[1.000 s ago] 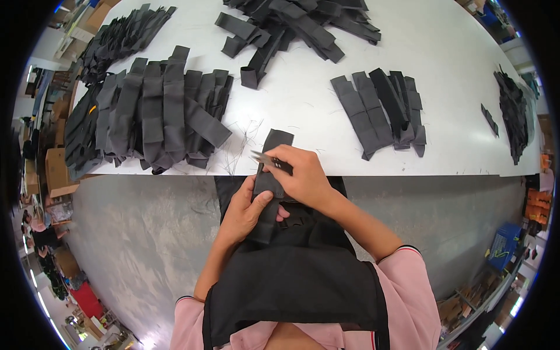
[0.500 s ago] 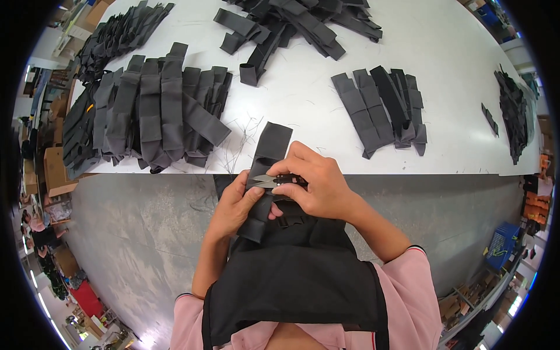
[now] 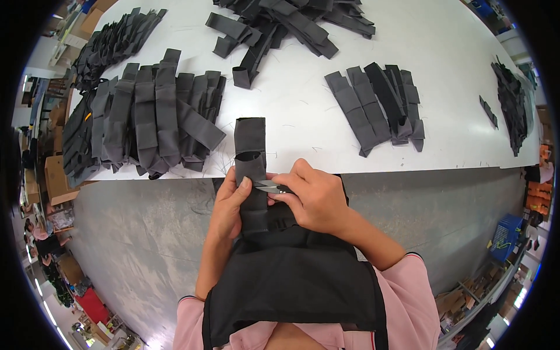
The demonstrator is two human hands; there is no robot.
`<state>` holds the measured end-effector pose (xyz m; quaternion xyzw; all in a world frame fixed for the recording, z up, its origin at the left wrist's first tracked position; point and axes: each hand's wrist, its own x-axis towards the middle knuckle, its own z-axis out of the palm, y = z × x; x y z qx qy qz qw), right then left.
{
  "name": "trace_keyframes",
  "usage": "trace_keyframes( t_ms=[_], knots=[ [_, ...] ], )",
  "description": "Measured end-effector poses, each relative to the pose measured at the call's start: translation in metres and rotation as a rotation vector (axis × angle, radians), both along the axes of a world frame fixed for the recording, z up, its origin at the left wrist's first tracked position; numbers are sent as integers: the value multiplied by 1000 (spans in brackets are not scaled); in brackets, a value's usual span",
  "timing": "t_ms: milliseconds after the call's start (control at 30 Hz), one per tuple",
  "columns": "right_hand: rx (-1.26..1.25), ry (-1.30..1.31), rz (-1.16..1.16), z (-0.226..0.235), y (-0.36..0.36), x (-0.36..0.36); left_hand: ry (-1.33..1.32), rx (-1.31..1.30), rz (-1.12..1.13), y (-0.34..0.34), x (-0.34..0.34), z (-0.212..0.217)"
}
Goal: Trim excess thread and clean edges of pre-cut black fabric components using small snips.
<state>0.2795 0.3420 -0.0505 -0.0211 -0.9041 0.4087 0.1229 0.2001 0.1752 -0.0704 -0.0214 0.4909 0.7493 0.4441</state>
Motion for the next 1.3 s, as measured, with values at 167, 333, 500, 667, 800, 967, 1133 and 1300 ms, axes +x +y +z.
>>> trace_keyframes(
  t_ms=[167,333,500,667,800,967,1133,1300],
  knots=[
    [-110,44,76,-2,3,-1,20,4,24,1,1,-3],
    [-297,-8,-164,-4,13,0,-7,53,-24,-5,-1,2],
    [40,172,-171,-8,9,-9,-32,113,-17,-2,0,1],
    [70,231,-181,-11,8,-16,-83,164,-8,-4,2,4],
    [83,217,-167,-10,8,-18,-116,167,-18,-4,2,6],
    [184,281,-106,-5,12,-21,-153,212,-32,-6,3,6],
    [246,300,-99,-7,12,-19,-146,231,-25,-7,4,5],
    [162,263,-149,-6,11,-15,-74,156,-35,-4,3,7]
  ],
)
